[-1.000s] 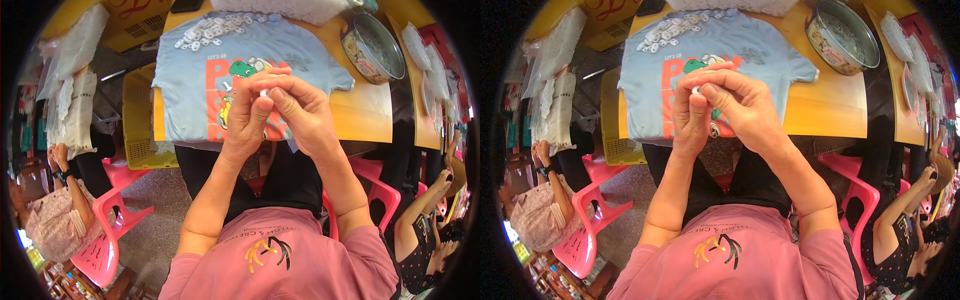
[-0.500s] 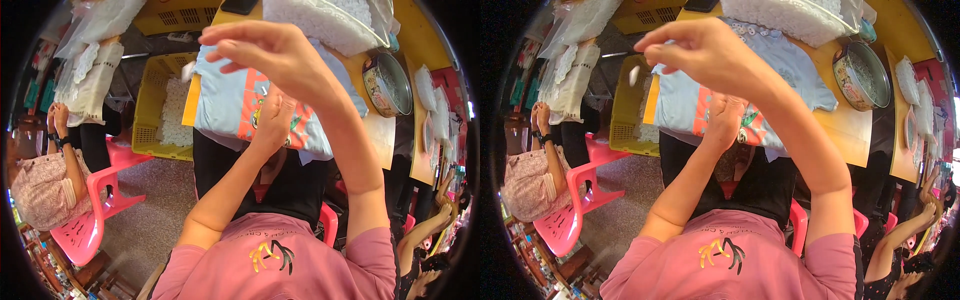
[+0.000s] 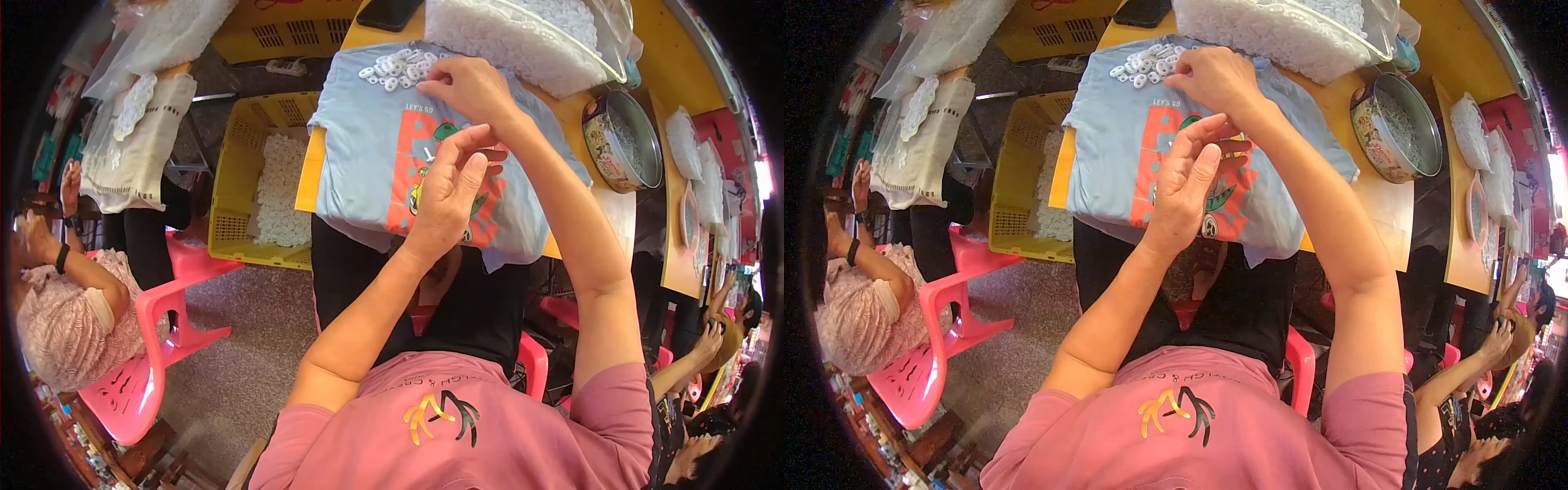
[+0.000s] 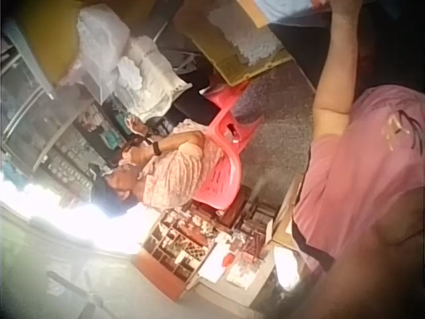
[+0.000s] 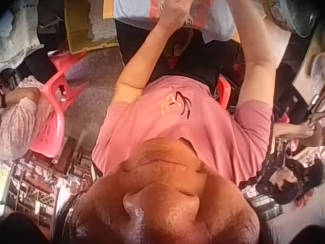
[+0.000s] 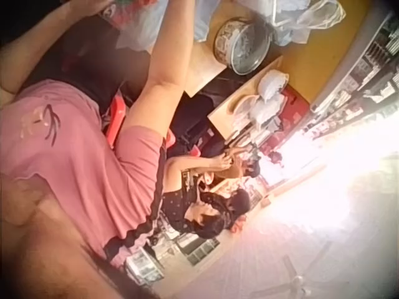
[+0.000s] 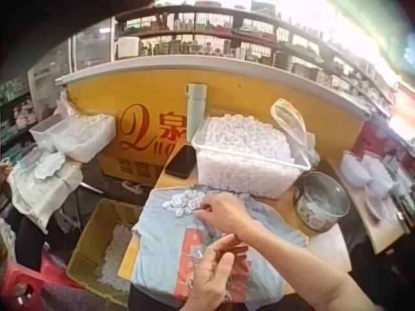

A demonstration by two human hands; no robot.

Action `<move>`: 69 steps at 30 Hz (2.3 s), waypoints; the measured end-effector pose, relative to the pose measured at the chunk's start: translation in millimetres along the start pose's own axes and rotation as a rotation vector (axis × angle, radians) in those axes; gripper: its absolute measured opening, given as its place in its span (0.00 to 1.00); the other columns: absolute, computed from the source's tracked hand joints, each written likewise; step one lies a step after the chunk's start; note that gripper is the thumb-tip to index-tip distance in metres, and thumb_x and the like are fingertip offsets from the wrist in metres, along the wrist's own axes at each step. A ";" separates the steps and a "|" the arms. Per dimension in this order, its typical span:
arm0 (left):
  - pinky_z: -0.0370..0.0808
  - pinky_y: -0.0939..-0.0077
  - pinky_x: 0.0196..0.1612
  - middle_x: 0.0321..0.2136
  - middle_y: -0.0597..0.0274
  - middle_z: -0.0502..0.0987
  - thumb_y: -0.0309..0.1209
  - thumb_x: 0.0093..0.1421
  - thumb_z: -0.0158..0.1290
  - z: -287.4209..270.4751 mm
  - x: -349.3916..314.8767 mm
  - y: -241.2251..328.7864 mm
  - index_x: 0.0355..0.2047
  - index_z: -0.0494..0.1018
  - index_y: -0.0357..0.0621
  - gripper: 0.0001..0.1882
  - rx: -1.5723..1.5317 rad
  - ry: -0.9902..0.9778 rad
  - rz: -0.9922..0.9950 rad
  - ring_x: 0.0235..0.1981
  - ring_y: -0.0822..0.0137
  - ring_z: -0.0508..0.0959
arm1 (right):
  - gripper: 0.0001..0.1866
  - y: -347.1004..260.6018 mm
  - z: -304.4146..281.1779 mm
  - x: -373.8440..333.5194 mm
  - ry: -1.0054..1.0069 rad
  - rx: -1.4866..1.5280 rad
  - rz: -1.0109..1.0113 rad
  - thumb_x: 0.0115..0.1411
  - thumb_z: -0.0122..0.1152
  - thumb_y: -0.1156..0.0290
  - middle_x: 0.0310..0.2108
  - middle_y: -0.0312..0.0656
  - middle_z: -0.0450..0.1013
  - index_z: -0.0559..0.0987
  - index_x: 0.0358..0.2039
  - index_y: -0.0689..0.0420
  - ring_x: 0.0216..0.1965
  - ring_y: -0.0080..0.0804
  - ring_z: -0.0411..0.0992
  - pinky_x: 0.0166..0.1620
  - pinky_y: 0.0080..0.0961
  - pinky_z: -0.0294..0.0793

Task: Attaching small white plastic clips or components to t-shirts at a manual assembly station.

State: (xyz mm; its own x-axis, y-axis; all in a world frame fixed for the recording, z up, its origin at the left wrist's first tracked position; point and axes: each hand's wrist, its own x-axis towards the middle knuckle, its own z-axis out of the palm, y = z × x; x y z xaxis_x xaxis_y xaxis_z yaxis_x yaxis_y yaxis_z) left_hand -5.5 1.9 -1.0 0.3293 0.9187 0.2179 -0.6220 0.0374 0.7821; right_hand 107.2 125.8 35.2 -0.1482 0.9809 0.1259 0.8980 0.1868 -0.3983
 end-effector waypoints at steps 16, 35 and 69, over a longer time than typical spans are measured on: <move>0.75 0.79 0.41 0.37 0.64 0.73 0.27 0.69 0.46 0.0 -3.4 -3.4 0.49 0.66 0.37 0.10 0.118 0.154 0.097 0.38 0.74 0.75 | 0.15 10.1 -45.1 -94.7 -0.050 0.936 0.260 0.62 0.62 0.60 0.24 0.31 0.73 0.81 0.36 0.61 0.23 0.14 0.68 0.26 0.15 0.66; 0.73 0.82 0.36 0.36 0.64 0.75 0.22 0.63 0.56 11.9 -8.0 -5.0 0.38 0.76 0.36 0.04 0.405 0.060 0.097 0.34 0.76 0.76 | 0.12 12.6 -38.1 -171.8 0.089 1.177 0.333 0.63 0.63 0.65 0.30 0.34 0.75 0.77 0.39 0.62 0.25 0.15 0.69 0.29 0.14 0.70; 0.72 0.82 0.39 0.37 0.63 0.71 0.18 0.61 0.55 9.8 -7.7 -4.9 0.36 0.72 0.34 0.04 0.399 0.057 0.087 0.35 0.76 0.72 | 0.06 64.1 -45.1 -159.9 0.338 -0.002 -0.136 0.54 0.65 0.75 0.30 0.38 0.72 0.82 0.35 0.56 0.30 0.35 0.72 0.33 0.28 0.72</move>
State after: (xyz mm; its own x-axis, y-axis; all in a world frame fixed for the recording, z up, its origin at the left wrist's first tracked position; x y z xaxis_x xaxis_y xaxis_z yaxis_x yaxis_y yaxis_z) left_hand 2.0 -9.3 -0.8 0.2406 0.9325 0.2695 -0.3178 -0.1866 0.9296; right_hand 207.1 -21.5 30.5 -0.1212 0.8740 0.4705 0.8803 0.3136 -0.3560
